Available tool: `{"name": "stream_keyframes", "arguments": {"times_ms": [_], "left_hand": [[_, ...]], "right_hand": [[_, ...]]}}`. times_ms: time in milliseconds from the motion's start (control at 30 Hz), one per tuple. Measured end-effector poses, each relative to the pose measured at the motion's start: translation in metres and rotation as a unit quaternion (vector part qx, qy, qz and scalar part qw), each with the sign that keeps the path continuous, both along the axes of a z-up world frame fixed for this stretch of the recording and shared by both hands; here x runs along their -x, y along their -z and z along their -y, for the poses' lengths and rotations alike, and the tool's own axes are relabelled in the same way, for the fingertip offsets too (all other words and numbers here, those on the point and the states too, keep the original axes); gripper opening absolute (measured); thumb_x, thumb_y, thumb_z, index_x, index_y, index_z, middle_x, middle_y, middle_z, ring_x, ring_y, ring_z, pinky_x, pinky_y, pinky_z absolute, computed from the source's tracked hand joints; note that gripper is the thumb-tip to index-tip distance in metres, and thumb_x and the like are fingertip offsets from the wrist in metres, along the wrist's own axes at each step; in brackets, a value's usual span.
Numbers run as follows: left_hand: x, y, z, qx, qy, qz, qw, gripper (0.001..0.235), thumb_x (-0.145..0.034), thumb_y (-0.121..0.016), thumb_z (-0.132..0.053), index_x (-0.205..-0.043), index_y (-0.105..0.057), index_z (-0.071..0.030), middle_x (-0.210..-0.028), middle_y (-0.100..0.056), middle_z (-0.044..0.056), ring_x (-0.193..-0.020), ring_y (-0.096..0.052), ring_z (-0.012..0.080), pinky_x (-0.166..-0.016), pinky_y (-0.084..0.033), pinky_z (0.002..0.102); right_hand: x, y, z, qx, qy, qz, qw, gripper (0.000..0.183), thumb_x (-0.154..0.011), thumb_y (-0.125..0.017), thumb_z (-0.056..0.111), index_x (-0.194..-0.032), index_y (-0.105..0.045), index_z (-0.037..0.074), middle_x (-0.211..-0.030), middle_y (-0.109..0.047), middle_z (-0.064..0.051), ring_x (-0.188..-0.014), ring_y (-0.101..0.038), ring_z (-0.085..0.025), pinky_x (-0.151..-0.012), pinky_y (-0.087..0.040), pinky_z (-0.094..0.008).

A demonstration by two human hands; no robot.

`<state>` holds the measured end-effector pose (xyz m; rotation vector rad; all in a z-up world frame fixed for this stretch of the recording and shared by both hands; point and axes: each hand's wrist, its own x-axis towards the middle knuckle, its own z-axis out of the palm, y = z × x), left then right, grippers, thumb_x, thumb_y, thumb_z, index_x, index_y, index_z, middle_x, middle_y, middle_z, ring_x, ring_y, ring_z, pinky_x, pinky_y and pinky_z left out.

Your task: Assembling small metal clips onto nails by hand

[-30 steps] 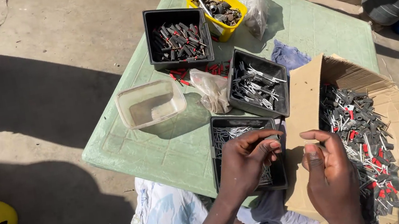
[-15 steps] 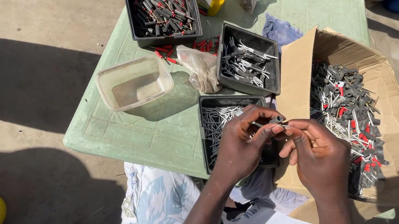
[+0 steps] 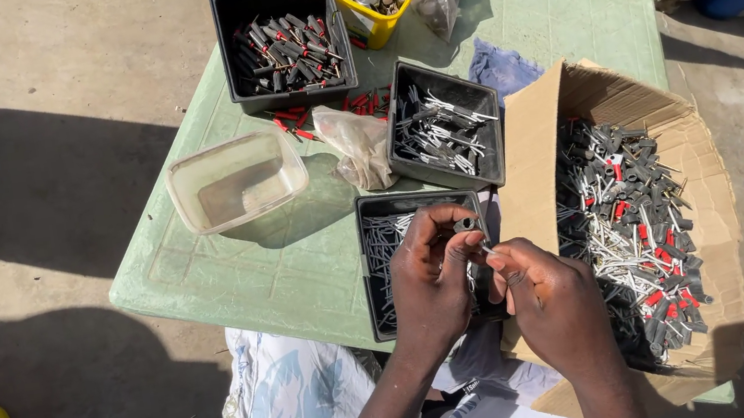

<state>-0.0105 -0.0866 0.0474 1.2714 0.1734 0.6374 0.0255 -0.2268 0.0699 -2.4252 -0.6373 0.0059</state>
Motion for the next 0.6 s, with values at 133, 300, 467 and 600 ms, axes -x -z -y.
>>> {"name": "stream_keyframes", "arguments": {"times_ms": [133, 300, 467, 600], "left_hand": [[-0.004, 0.006, -0.006, 0.024, 0.016, -0.034, 0.999, 0.010, -0.099, -0.064, -0.017, -0.103, -0.066, -0.008, -0.082, -0.067, 0.002, -0.071, -0.062, 0.0087, -0.068, -0.051, 0.023], [-0.006, 0.019, -0.038, -0.178, -0.035, -0.158, 0.971, 0.007, -0.100, -0.061, -0.017, -0.107, -0.062, -0.017, -0.074, -0.072, -0.003, -0.060, -0.070, 0.0086, -0.064, -0.053, 0.027], [-0.003, 0.020, -0.054, -0.252, -0.040, -0.224, 0.940, 0.013, -0.097, -0.065, -0.025, -0.108, -0.063, -0.017, -0.064, -0.067, 0.001, -0.050, -0.050, 0.0170, -0.057, -0.042, 0.036], [-0.007, 0.021, -0.053, -0.268, -0.032, -0.221, 0.937, 0.019, -0.098, -0.061, -0.032, -0.110, -0.064, -0.018, -0.071, -0.068, 0.004, -0.056, -0.057, 0.0242, -0.061, -0.045, 0.041]], "right_hand": [[0.004, -0.010, -0.003, -0.010, -0.030, 0.051, 0.998, 0.022, -0.092, -0.052, 0.004, -0.103, -0.071, 0.008, -0.095, -0.079, -0.001, -0.090, -0.079, -0.020, -0.079, -0.058, -0.034], [-0.016, -0.026, 0.034, -0.255, 0.169, -0.053, 0.950, 0.024, -0.099, -0.063, 0.017, -0.112, -0.075, 0.001, -0.096, -0.079, -0.013, -0.079, -0.068, -0.016, -0.062, -0.053, -0.026], [-0.072, 0.024, 0.133, 0.149, 0.203, -0.071, 0.965, 0.033, -0.090, -0.074, 0.033, -0.121, -0.075, 0.020, -0.114, -0.077, -0.002, -0.110, -0.067, -0.018, -0.092, -0.049, -0.031], [-0.078, 0.070, 0.174, 0.282, 0.084, 0.030, 0.955, 0.041, -0.086, -0.076, 0.029, -0.125, -0.063, 0.025, -0.121, -0.066, -0.006, -0.123, -0.057, -0.034, -0.107, -0.043, -0.042]]}}
